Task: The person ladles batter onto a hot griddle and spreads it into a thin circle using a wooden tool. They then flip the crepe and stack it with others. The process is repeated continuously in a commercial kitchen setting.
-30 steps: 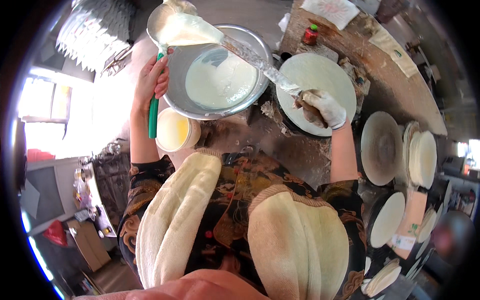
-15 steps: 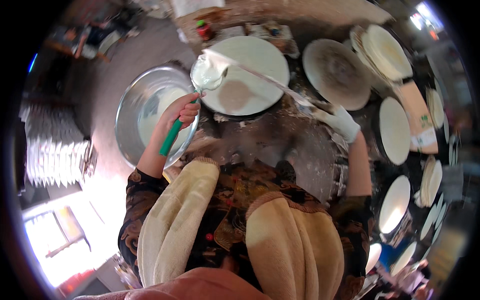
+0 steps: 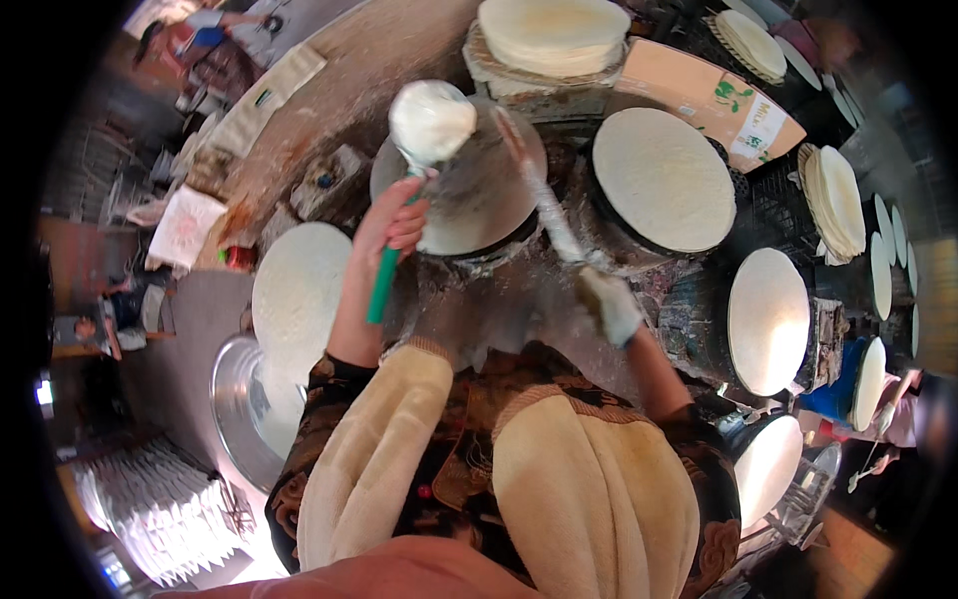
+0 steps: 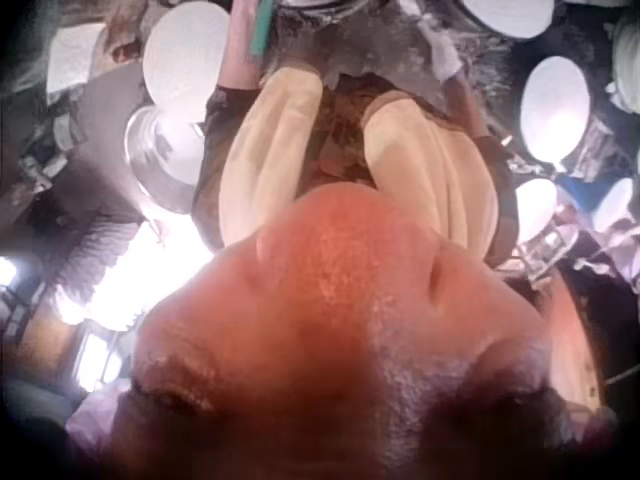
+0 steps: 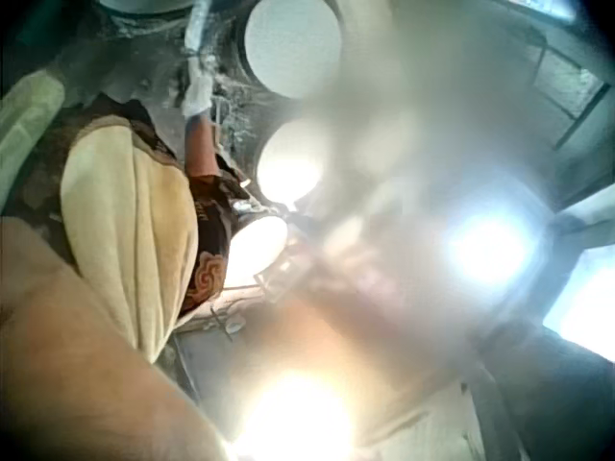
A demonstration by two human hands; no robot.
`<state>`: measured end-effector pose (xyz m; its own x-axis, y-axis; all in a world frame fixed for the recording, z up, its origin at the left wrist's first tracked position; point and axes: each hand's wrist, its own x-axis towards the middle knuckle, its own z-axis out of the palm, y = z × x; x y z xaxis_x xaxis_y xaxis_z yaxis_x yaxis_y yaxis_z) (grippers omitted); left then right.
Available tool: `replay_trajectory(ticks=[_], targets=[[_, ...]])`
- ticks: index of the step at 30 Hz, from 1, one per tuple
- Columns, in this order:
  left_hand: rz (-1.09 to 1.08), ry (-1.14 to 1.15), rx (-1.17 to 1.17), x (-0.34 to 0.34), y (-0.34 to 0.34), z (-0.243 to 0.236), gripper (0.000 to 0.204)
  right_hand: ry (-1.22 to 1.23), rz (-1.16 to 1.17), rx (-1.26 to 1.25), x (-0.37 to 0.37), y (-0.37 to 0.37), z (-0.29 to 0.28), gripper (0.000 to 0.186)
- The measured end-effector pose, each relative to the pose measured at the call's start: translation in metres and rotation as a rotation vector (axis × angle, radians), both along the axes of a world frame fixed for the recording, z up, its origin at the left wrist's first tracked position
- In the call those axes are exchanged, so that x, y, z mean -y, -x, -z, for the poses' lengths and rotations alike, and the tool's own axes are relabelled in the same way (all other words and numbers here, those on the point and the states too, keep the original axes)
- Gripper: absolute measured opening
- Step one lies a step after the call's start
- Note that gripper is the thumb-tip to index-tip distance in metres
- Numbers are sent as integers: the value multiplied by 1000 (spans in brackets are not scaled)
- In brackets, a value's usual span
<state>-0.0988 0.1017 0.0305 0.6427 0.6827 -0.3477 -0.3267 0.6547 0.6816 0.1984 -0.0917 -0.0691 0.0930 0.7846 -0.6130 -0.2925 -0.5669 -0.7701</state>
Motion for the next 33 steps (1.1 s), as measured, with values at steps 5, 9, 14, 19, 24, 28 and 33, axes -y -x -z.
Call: replay_trajectory(ticks=[5,9,14,19,24,28,33], targets=[[163,320,30,-67,-94,103,13,3,208,-345,-44,28,43,41],[134,221,-112,-108,-125,153,15,-94,329,-160,-78,24,90,33],[-93,-167,-415,-134,-145,172,16,16,346,118,-78,27,97,35],[-114,-1187,-869,-177,-89,171,38,-59,244,471,-66,28,71,50],[134,-1757,-1011,-211,-43,166,51,-123,151,624,-118,52,60,51],[150,-1769,-1081,-218,-38,164,56,-53,152,319,-177,91,50,50],[-10,-1606,-1209,-228,-8,174,53,-166,199,212,-214,128,45,50]])
